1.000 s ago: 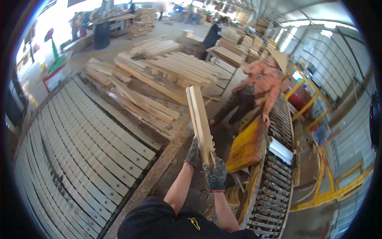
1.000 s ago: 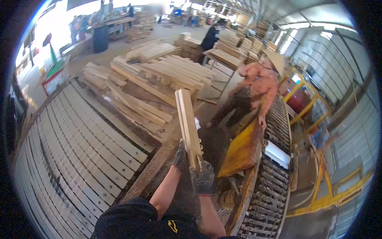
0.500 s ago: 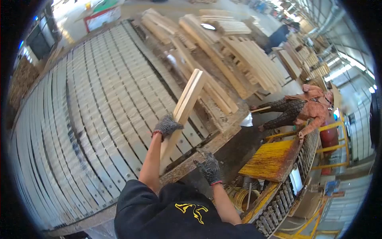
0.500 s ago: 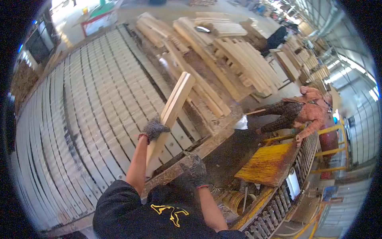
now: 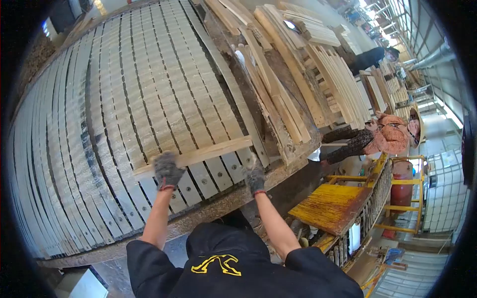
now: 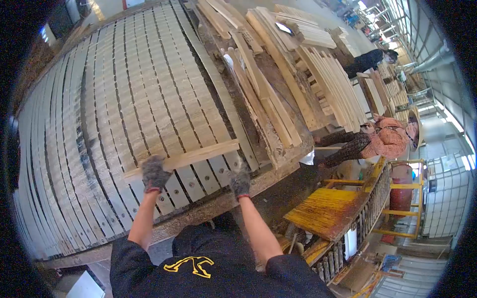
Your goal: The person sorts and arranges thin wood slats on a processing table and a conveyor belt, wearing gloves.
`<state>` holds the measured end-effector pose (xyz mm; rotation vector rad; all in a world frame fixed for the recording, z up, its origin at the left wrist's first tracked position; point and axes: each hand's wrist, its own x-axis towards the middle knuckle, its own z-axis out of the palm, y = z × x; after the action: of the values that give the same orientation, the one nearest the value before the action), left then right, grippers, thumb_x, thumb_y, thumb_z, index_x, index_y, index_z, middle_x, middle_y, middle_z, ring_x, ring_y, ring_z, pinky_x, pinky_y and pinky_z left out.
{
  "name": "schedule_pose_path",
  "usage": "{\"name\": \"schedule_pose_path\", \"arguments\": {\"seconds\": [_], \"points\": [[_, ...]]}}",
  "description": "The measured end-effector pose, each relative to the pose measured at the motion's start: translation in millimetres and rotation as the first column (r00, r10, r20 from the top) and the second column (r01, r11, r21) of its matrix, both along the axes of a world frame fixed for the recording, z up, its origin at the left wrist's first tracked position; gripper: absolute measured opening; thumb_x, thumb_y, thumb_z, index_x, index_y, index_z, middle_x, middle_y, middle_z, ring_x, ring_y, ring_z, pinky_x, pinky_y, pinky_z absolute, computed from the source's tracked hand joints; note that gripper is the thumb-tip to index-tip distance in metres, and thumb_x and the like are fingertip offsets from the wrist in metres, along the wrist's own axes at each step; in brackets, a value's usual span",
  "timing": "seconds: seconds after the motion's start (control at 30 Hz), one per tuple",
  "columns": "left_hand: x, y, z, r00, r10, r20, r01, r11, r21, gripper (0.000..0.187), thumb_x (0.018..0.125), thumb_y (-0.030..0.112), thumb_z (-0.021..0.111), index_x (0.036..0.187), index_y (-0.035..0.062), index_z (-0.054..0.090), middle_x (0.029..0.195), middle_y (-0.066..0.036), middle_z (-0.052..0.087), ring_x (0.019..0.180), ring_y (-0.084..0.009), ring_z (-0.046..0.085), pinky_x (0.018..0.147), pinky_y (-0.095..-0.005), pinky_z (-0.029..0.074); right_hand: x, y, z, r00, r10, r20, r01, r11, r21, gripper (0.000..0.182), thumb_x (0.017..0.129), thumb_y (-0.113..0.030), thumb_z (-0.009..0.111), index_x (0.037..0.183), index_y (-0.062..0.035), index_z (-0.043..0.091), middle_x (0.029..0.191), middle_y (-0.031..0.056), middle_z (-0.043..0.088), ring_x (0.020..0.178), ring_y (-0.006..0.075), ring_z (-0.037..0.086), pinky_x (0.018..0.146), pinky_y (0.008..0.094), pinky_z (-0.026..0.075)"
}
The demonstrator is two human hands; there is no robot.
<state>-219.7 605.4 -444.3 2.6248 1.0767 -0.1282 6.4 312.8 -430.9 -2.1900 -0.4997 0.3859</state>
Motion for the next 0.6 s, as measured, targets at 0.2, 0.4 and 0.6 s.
{"name": "schedule_pose_path", "arguments": {"seconds": [0.2,0.4,0.6], "points": [[-85.7,36.4,70.5,0.884,0.466,-0.027,-0.466,0.885,0.004,0.091,0.072,0.058,0.081,0.143,0.0078,0.053,0.147,-0.022,0.051,0.142,-0.0383,0.041,0.117,-0.0462,0.033,80.3,11.9,-40.9,0.985,0.016,-0.171,-0.010,0.999,0.039,0.089,0.083,-0.005,0.078,0.157,-0.0029,0.029,0.156,0.0147,0.041,0.137,0.0229,0.047,0.106,0.0321,0.045],[-96.7,50.2,0.8,0.630,0.727,0.271,-0.708,0.682,-0.183,0.068,0.080,0.049,0.079,0.127,0.0032,0.064,0.123,-0.022,0.068,0.115,-0.0372,0.064,0.101,-0.0447,0.049,88.7,32.2,-60.3,0.893,0.101,-0.439,0.036,0.955,0.294,0.082,0.088,-0.010,0.074,0.157,-0.0054,0.030,0.142,0.0139,0.054,0.121,0.0199,0.058,0.098,0.0326,0.051],[-77.7,48.3,-12.1,0.597,0.787,0.157,-0.796,0.605,-0.005,0.060,0.087,0.048,0.071,0.125,0.0028,0.063,0.121,-0.020,0.069,0.114,-0.0361,0.065,0.098,-0.0462,0.050,99.0,27.1,-78.2,0.948,0.124,-0.292,-0.096,0.990,0.108,0.080,0.087,-0.015,0.075,0.156,-0.0113,0.033,0.131,0.0202,0.062,0.114,0.0302,0.065,0.091,0.0420,0.054]]}}
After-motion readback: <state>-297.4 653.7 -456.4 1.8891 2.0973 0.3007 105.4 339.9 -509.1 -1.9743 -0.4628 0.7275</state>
